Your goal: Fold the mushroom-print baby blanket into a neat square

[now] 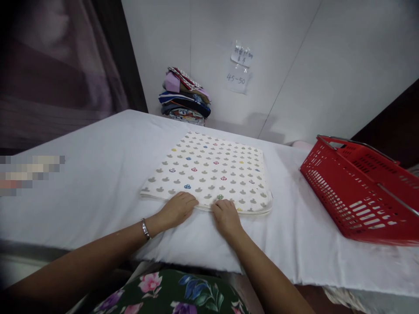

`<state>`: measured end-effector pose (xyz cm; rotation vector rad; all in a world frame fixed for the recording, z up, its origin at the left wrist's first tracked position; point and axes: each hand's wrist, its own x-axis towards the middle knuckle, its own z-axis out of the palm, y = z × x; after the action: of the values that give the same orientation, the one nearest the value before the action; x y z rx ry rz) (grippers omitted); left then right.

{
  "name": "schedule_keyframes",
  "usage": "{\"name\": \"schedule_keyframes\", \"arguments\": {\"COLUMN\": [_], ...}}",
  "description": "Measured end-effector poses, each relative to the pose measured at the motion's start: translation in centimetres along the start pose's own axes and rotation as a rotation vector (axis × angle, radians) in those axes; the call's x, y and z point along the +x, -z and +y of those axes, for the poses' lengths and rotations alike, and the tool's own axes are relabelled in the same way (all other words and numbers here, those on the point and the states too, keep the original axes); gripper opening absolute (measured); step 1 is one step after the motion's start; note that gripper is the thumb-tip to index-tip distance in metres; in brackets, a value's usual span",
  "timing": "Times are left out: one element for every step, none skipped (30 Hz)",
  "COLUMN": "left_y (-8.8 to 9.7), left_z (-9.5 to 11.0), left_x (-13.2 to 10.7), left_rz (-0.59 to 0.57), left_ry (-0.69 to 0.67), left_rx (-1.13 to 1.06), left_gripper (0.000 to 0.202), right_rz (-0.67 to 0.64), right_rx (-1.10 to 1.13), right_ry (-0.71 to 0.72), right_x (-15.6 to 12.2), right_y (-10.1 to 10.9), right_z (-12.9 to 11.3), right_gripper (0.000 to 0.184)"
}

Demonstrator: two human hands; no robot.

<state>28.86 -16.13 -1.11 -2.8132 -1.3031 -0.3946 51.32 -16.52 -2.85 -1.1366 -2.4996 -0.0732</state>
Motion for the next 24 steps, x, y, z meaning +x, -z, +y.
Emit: {"name": "schedule_keyframes", "arguments": {"left_y": [0.0,0.0,-0.1,-0.2,-0.3,-0.4,-0.4,-0.5,-0.5,-0.5,-0.5,-0.5,-0.4,-0.4,-0.3,-0.3,-0.2,-0.1,0.0,0.2,0.3,0.5,0.7,0.9], "left_z": [-0.1,-0.1,-0.2,-0.2,-0.3,-0.3,-0.3,-0.2,-0.2,-0.2,-0.1,-0.2,-0.3,-0.4,-0.7,-1.0,-1.4,-1.8,-2.4,-3.0,-3.6,-4.3,-4.9,-5.6], "left_x": [0.0,0.0,0.0,-0.1,-0.1,-0.1,-0.2,-0.2,-0.2,-0.3,-0.4,-0.5,-0.6,-0.7,-0.9,-1.1,-1.3,-1.6,-1.8,-2.1,-2.4,-2.7,-3.0,-3.3], "left_rz": [-0.001,-0.002,-0.003,-0.001,0.008,0.020,0.033,0.045,0.054,0.060,0.062,0.067,0.072,0.076,0.078,0.077,0.074,0.072,0.070,0.070,0.073,0.079,0.086,0.093], "left_ry": [-0.001,0.000,0.003,0.009,0.021,0.038,0.058,0.081,0.100,0.114,0.119,0.119,0.117,0.117,0.122,0.132,0.145,0.161,0.178,0.194,0.212,0.232,0.253,0.271], "left_rx": [-0.006,-0.012,-0.019,-0.028,-0.041,-0.058,-0.076,-0.094,-0.110,-0.121,-0.126,-0.126,-0.120,-0.111,-0.098,-0.083,-0.067,-0.051,-0.034,-0.015,0.006,0.026,0.038,0.040], "left_gripper": [0.017,0.017,0.016,0.016,0.016,0.016,0.018,0.019,0.021,0.022,0.024,0.025,0.025,0.026,0.026,0.027,0.027,0.027,0.027,0.028,0.028,0.029,0.029,0.031], "right_rz": [-0.011,-0.022,-0.034,-0.046,-0.058,-0.068,-0.075,-0.076,-0.073,-0.069,-0.064,-0.057,-0.049,-0.042,-0.034,-0.028,-0.024,-0.021,-0.016,-0.011,-0.006,-0.003,-0.001,0.000], "right_rx": [-0.019,-0.035,-0.047,-0.055,-0.061,-0.066,-0.074,-0.084,-0.095,-0.102,-0.105,-0.102,-0.092,-0.077,-0.060,-0.045,-0.030,-0.017,-0.008,-0.003,0.000,0.003,0.004,0.006], "right_ry": [-0.001,0.004,0.012,0.023,0.033,0.042,0.048,0.050,0.048,0.043,0.035,0.027,0.019,0.018,0.023,0.032,0.043,0.053,0.060,0.060,0.059,0.056,0.051,0.048], "right_x": [0.2,0.4,0.7,1.1,1.6,2.1,2.6,3.1,3.5,3.9,4.1,4.2,4.3,4.2,4.1,4.0,3.9,3.8,3.8,3.8,3.8,3.8,3.9,3.9], "right_y": [0.1,0.2,0.3,0.2,0.1,-0.2,-0.5,-0.9,-1.3,-1.8,-2.2,-2.5,-2.8,-3.0,-3.1,-3.1,-3.1,-3.0,-3.0,-2.9,-2.9,-2.8,-2.8,-2.8], "right_z": [-0.3,-0.6,-1.0,-1.4,-1.8,-2.2,-2.6,-3.0,-3.3,-3.5,-3.7,-3.8,-3.8,-3.8,-3.7,-3.6,-3.4,-3.3,-3.2,-3.1,-3.1,-3.1,-3.1,-3.1], "right_gripper": [0.019,0.020,0.021,0.021,0.020,0.019,0.018,0.016,0.015,0.014,0.013,0.013,0.013,0.014,0.015,0.015,0.016,0.016,0.015,0.015,0.015,0.015,0.015,0.016]}}
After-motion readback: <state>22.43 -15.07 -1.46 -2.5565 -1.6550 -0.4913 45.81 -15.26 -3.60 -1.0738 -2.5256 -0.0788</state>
